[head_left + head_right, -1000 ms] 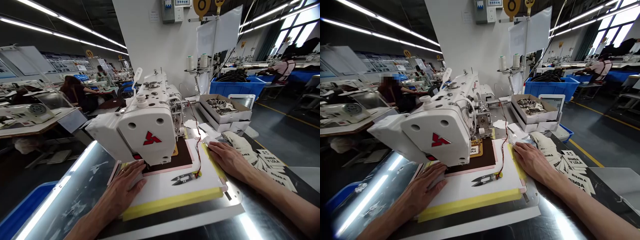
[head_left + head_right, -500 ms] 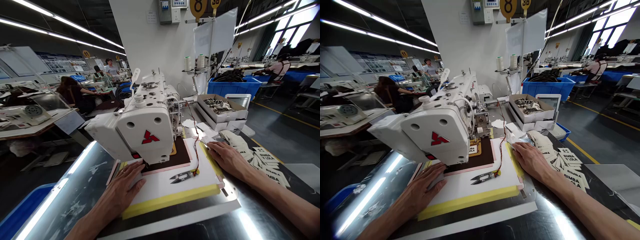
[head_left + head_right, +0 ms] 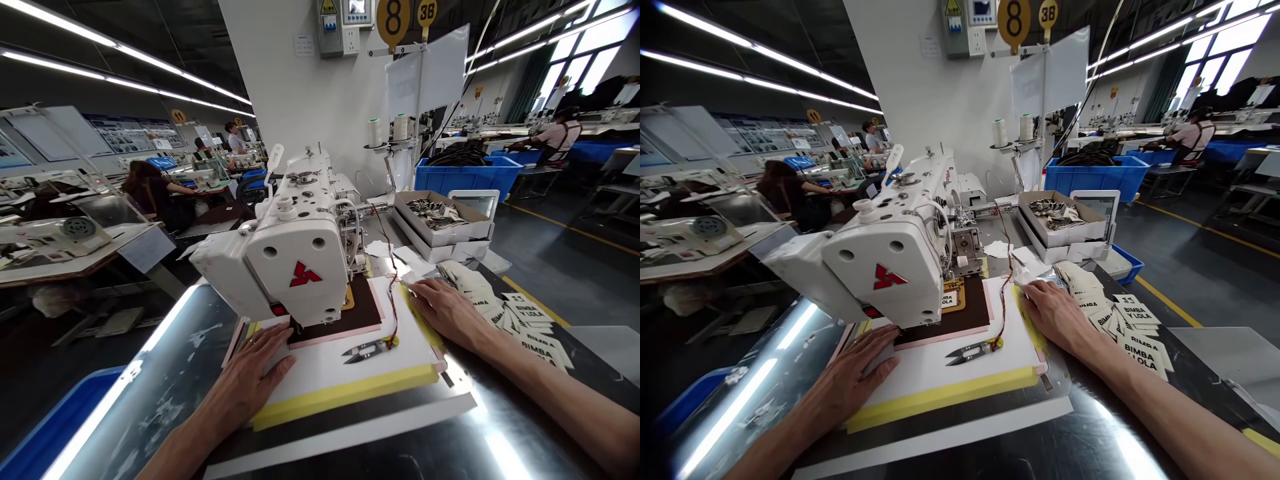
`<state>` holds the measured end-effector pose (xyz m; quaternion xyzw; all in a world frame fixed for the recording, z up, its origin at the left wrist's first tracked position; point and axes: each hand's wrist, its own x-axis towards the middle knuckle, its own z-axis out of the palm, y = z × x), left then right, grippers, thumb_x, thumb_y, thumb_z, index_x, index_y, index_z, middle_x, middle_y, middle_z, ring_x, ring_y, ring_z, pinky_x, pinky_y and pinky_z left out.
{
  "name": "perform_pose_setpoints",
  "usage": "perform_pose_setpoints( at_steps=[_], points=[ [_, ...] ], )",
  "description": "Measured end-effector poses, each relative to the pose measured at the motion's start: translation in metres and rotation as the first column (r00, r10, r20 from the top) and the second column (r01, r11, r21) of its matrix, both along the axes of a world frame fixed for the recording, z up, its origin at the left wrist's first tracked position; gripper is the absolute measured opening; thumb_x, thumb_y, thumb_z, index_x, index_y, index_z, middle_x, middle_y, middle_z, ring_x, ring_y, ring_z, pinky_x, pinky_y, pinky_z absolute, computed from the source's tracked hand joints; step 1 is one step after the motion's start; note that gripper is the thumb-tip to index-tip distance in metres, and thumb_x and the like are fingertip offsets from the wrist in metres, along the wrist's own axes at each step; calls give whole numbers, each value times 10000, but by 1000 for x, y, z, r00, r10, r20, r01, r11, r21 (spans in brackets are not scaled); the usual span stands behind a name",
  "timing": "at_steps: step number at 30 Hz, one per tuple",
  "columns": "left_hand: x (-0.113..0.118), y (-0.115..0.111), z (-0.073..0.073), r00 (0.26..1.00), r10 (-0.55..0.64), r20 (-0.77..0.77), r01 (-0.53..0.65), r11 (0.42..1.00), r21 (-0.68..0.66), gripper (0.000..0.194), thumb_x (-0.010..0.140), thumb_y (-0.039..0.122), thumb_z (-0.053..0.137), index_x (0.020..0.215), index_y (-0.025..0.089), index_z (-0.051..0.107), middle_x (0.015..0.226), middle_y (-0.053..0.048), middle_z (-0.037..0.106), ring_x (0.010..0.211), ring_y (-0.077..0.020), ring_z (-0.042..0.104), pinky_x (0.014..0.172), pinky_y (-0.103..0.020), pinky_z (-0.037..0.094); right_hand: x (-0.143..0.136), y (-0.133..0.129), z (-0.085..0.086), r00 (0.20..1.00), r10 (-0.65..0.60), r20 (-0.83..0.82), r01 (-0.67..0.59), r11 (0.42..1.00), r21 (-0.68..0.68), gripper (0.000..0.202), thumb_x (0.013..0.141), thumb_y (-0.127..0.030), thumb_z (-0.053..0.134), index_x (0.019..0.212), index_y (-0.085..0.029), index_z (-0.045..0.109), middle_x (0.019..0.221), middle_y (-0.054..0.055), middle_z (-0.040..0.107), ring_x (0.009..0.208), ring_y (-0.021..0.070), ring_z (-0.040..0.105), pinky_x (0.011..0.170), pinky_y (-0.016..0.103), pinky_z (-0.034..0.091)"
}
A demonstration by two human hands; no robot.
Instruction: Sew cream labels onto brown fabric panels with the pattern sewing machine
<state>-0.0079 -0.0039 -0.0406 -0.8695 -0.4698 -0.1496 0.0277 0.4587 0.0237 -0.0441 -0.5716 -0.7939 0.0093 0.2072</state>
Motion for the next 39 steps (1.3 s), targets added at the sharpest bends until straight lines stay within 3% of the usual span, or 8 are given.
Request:
perform_pose_setpoints(
  at_steps=[8, 13, 19, 24, 33, 39],
  points=[
    [-1, 2, 0, 1000, -9, 22, 8, 1000, 21, 481, 1072, 490, 551, 1512, 295, 563, 1526, -60, 607, 1405, -296, 591, 1178, -484, 515, -3, 2, 4, 999, -24, 36, 24, 1000, -10, 300, 1091, -329, 442, 1232, -222, 684, 1234, 121, 711, 1104, 290, 677, 852, 394, 538],
    [4, -10, 2, 999, -6, 47, 5, 1000, 21, 508, 1054, 508, 575, 1516, 296, 560, 1519, -54, 615, 1399, -287, 597, 1148, -433, 545, -1, -1, 7, 999, -40, 34, 41, 999, -11, 298, 1089, -315, 443, 1232, -223, 688, 1235, 122, 710, 1076, 287, 680, 824, 387, 532],
    [14, -26, 14, 998, 16, 66, -17, 1000, 9, 510, 1064, 556, 548, 1514, 317, 562, 1539, -62, 593, 1440, -313, 549, 1175, -513, 507, 4, -4, 15, 992, -124, -4, 125, 992, 18, 371, 1108, -409, 403, 1242, -204, 681, 1212, 139, 718, 1011, 292, 688, 824, 409, 537],
    [15, -28, 19, 997, -11, 75, 14, 999, -36, 422, 1049, 608, 546, 1310, 320, 713, 1445, -50, 663, 1396, -321, 577, 1148, -520, 526, 6, -6, 11, 996, -85, -1, 85, 996, -14, 325, 1094, -375, 424, 1164, -220, 702, 1189, 128, 723, 1023, 287, 690, 818, 403, 549],
    [23, -37, 19, 996, -69, 58, 75, 991, -106, 429, 1050, 586, 570, 1379, 330, 674, 1531, -21, 601, 1435, -308, 540, 1162, -484, 522, 8, -9, 8, 1000, -19, 3, 19, 999, -39, 337, 1093, -377, 420, 1150, -207, 706, 1170, 132, 712, 1046, 290, 678, 895, 435, 558],
    [25, -34, 17, 996, -80, 34, 83, 993, -83, 394, 1059, 534, 570, 1362, 316, 691, 1513, -33, 618, 1424, -299, 558, 1148, -469, 538, 8, -9, 6, 1000, -17, 12, 18, 999, -29, 340, 1093, -391, 420, 1150, -231, 714, 1186, 119, 714, 1062, 288, 672, 878, 425, 559]
  ],
)
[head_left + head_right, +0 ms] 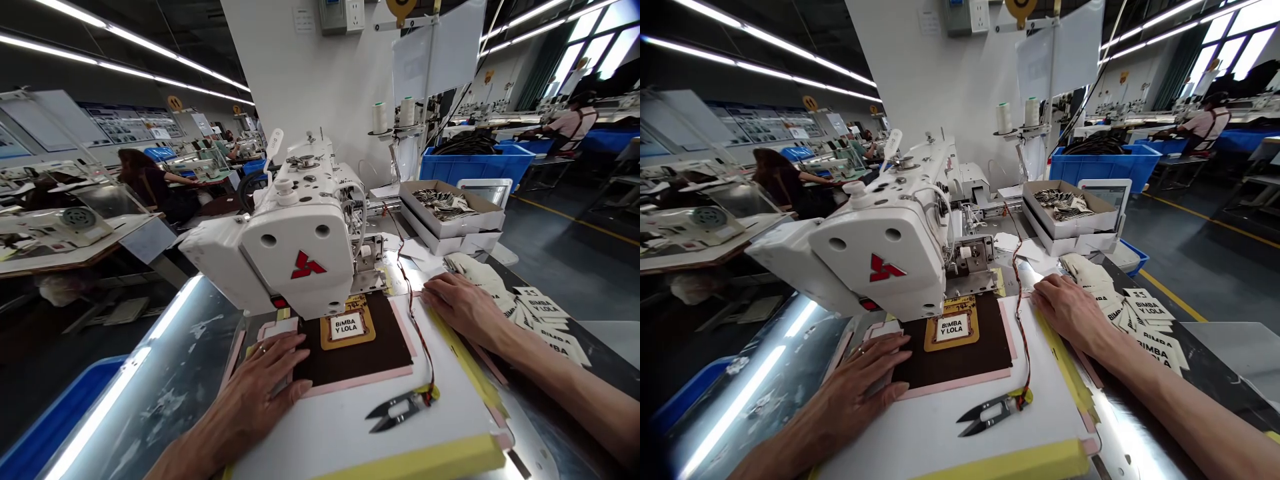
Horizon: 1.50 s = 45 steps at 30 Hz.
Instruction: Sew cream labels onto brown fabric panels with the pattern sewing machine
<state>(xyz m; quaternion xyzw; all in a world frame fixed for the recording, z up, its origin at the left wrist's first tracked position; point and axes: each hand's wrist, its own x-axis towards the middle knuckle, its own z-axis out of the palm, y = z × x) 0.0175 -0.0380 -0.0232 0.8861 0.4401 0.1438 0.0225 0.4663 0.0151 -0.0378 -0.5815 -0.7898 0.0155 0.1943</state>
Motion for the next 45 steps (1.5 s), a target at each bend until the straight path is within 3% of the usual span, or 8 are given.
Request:
perform_pose_setpoints(
  at_steps=[22, 37, 45],
  points=[
    [4, -4, 4, 999, 26, 38, -26, 1000, -2, 366, 1069, 510, 549, 1317, 305, 722, 1503, -45, 623, 1383, -297, 597, 1131, -465, 558, 1, 0, 0, 999, 7, 36, -7, 1000, -5, 310, 1082, -370, 435, 1121, -234, 711, 1205, 133, 700, 1050, 304, 668, 798, 429, 554],
    [-1, -3, -1, 999, 48, 16, -48, 999, -3, 384, 1068, 534, 545, 1335, 322, 718, 1527, -34, 604, 1401, -321, 582, 1111, -492, 573, 2, 2, -2, 998, 9, 55, -8, 1000, -17, 284, 1077, -351, 456, 1157, -236, 704, 1228, 121, 695, 1083, 305, 672, 814, 428, 560],
    [-1, 0, -2, 1000, 7, 30, -7, 1000, 5, 370, 1059, 526, 566, 1316, 313, 725, 1502, -38, 626, 1373, -303, 607, 1148, -483, 544, 2, 1, 0, 998, 4, 64, -2, 1000, -26, 291, 1085, -361, 446, 1143, -238, 704, 1219, 114, 698, 1085, 307, 665, 808, 428, 560]
  ],
)
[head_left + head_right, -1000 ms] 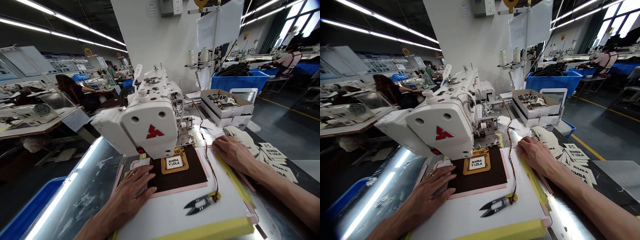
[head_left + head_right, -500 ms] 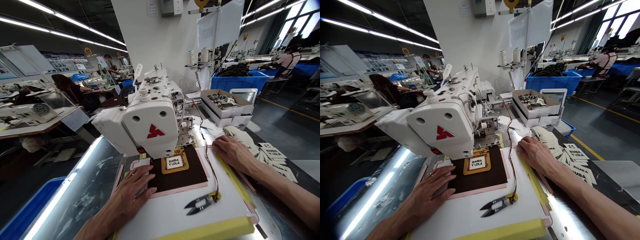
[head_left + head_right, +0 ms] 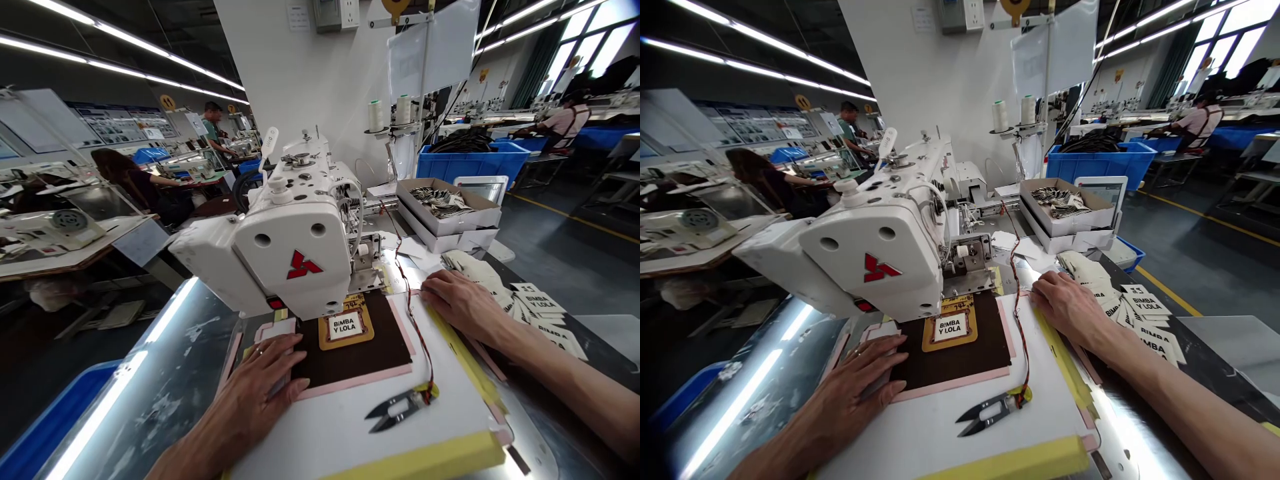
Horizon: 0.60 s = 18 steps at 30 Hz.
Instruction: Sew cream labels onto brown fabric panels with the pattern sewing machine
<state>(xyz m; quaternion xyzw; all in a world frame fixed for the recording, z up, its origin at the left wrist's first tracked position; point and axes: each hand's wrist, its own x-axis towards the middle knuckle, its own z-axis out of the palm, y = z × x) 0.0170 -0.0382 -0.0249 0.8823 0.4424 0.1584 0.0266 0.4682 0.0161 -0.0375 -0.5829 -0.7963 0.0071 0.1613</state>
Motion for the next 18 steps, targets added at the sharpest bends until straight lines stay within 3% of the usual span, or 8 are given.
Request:
perform_pose_setpoints(
  at_steps=[18],
  points=[
    [-4, 2, 0, 1000, -21, -16, 22, 999, 37, 367, 1065, 495, 574, 1359, 312, 695, 1540, -37, 592, 1425, -311, 563, 1184, -498, 519, 0, 0, 2, 1000, -6, 0, 6, 1000, 12, 342, 1085, -332, 401, 1189, -208, 704, 1237, 138, 699, 1078, 303, 673, 802, 412, 568]
  ],
)
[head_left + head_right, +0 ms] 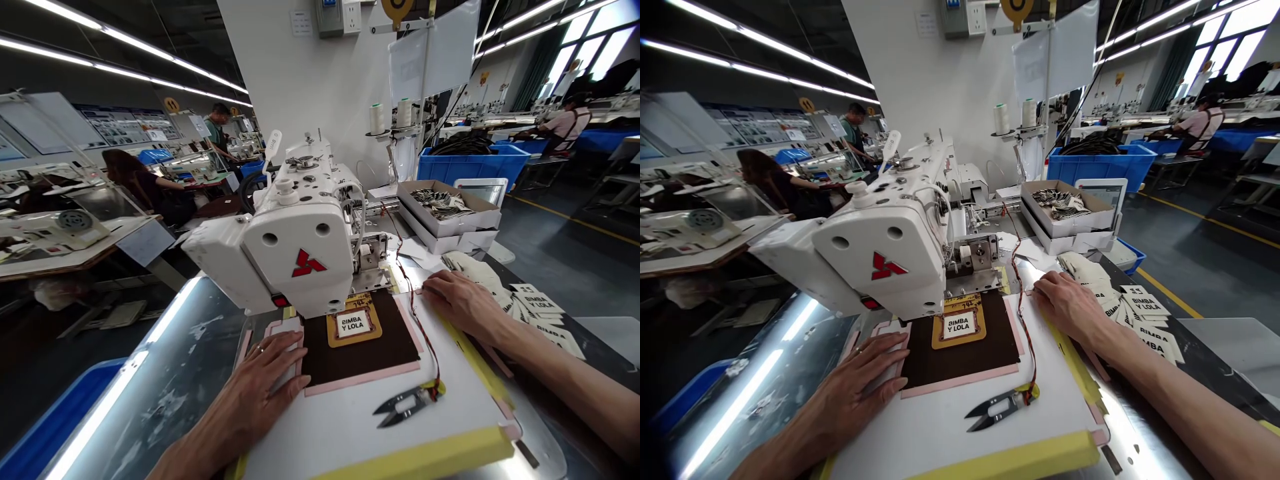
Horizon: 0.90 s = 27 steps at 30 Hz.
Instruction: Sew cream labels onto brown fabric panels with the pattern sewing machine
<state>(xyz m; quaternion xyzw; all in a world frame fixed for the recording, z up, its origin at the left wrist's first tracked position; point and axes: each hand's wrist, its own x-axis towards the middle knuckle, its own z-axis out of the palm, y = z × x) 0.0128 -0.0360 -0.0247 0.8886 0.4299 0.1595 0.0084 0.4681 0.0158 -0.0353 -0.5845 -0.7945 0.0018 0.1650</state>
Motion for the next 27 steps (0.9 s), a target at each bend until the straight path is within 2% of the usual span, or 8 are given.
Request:
perform_pose_setpoints(
  at_steps=[4, 9, 13, 16, 18, 21, 24, 27],
  points=[
    [0, 1, 1, 998, -44, -37, 44, 999, -12, 374, 1048, 471, 611, 1375, 308, 690, 1541, -36, 592, 1401, -302, 586, 1133, -458, 560, 4, -1, -2, 1000, -6, -19, 7, 1000, 22, 343, 1081, -326, 418, 1274, -200, 673, 1287, 145, 681, 1114, 300, 668, 832, 406, 570],
    [13, -2, 1, 999, 40, -23, -41, 998, -57, 406, 1054, 540, 587, 1372, 308, 685, 1524, -52, 601, 1423, -317, 548, 1161, -502, 509, 9, -2, -4, 999, -21, -31, 22, 999, 32, 321, 1085, -380, 449, 1175, -217, 710, 1222, 132, 701, 1067, 312, 671, 782, 405, 560],
    [24, 10, 2, 1000, 21, -15, -22, 998, -67, 321, 1055, 483, 595, 1316, 325, 692, 1412, -50, 654, 1301, -282, 623, 1015, -437, 578, 12, -2, -1, 999, -24, -35, 26, 998, 49, 313, 1089, -366, 453, 1100, -216, 727, 1187, 128, 714, 1016, 304, 682, 778, 411, 563],
    [29, 22, 2, 1000, -19, 10, 19, 999, -48, 256, 1078, 439, 548, 1206, 302, 723, 1291, -52, 688, 1215, -260, 638, 960, -400, 565, 11, -7, 5, 998, -20, -55, 24, 996, 83, 317, 1093, -343, 444, 1125, -193, 722, 1190, 149, 712, 1026, 313, 686, 798, 436, 581],
    [31, 26, 1, 998, -50, 28, 50, 998, -26, 266, 1097, 411, 503, 1147, 290, 735, 1233, -51, 700, 1180, -251, 640, 965, -397, 542, 4, -13, 10, 997, 30, -76, -22, 994, 103, 318, 1103, -338, 442, 1209, -194, 705, 1240, 148, 703, 1078, 298, 684, 853, 437, 594],
    [29, 28, -2, 995, -89, 40, 89, 996, 8, 244, 1095, 386, 514, 1140, 306, 740, 1224, -30, 707, 1177, -237, 647, 1012, -393, 508, -15, -24, 15, 980, 167, -107, -155, 982, 109, 301, 1114, -342, 460, 1287, -229, 679, 1290, 111, 695, 1134, 248, 671, 931, 393, 597],
    [26, 25, -5, 994, -105, 41, 104, 994, 38, 227, 1087, 358, 534, 1191, 316, 732, 1271, -17, 699, 1193, -223, 655, 1036, -373, 499, -31, -31, 16, 949, 283, -141, -269, 957, 112, 279, 1117, -333, 467, 1255, -220, 681, 1285, 109, 693, 1150, 244, 657, 972, 398, 588],
    [24, 23, -7, 994, -107, 39, 104, 993, 57, 237, 1082, 348, 543, 1230, 305, 723, 1298, -25, 696, 1200, -222, 661, 1024, -358, 516, -33, -31, 13, 942, 301, -145, -287, 952, 109, 266, 1119, -304, 454, 1215, -211, 684, 1246, 113, 700, 1111, 251, 663, 967, 424, 587]
  ],
)
